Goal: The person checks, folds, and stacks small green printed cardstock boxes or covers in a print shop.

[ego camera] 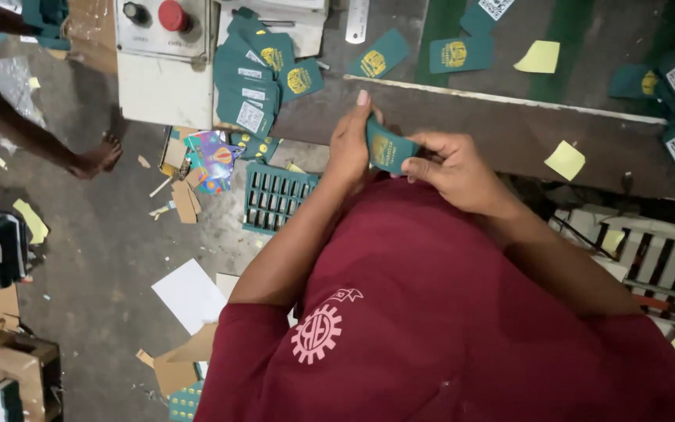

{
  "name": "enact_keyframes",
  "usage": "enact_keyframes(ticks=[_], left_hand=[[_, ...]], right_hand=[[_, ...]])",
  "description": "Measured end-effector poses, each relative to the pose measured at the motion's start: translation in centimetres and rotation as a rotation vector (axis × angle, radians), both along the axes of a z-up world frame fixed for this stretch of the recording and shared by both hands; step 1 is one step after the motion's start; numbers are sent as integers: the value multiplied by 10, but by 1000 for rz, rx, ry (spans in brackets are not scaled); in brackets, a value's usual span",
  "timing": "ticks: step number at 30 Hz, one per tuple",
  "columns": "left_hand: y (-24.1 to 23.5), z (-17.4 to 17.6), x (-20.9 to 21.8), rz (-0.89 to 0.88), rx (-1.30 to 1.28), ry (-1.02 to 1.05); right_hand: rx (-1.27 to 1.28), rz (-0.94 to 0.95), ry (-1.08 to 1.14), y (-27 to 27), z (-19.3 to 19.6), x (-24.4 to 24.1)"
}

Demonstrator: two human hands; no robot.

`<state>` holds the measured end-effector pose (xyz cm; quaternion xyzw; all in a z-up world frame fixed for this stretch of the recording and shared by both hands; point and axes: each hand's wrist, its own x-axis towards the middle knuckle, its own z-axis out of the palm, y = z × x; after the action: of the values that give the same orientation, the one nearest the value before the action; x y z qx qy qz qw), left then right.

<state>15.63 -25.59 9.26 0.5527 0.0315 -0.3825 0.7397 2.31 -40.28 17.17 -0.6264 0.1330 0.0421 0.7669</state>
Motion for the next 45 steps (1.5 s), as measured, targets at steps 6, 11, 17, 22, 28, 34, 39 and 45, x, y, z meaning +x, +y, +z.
enact_keyframes(ticks=[6, 11, 17, 22, 28, 34, 39, 45], left_hand=[[-2, 41, -5, -206, -447, 543], [4, 31, 0, -249, -517, 576], [5, 39, 4, -234, -555, 626], [4, 45, 7, -257, -588, 592], [-5, 35, 7, -297, -558, 640], [-3, 12, 7, -325, -592, 654], [-6, 22, 9, -385, -711, 648], [-4, 25, 9, -378, -712, 658]], right_hand=[[154, 14, -63, -1, -15, 1], [284, 55, -80, -2, -19, 7], [328, 119, -101, -5, -14, 17], [365, 137, -95, -9, -20, 18], [432, 37, -58, -14, -27, 14], [437, 31, -21, -14, -27, 14], [443, 16, -75, -14, -20, 16], [455, 34, -95, -13, -18, 17]])
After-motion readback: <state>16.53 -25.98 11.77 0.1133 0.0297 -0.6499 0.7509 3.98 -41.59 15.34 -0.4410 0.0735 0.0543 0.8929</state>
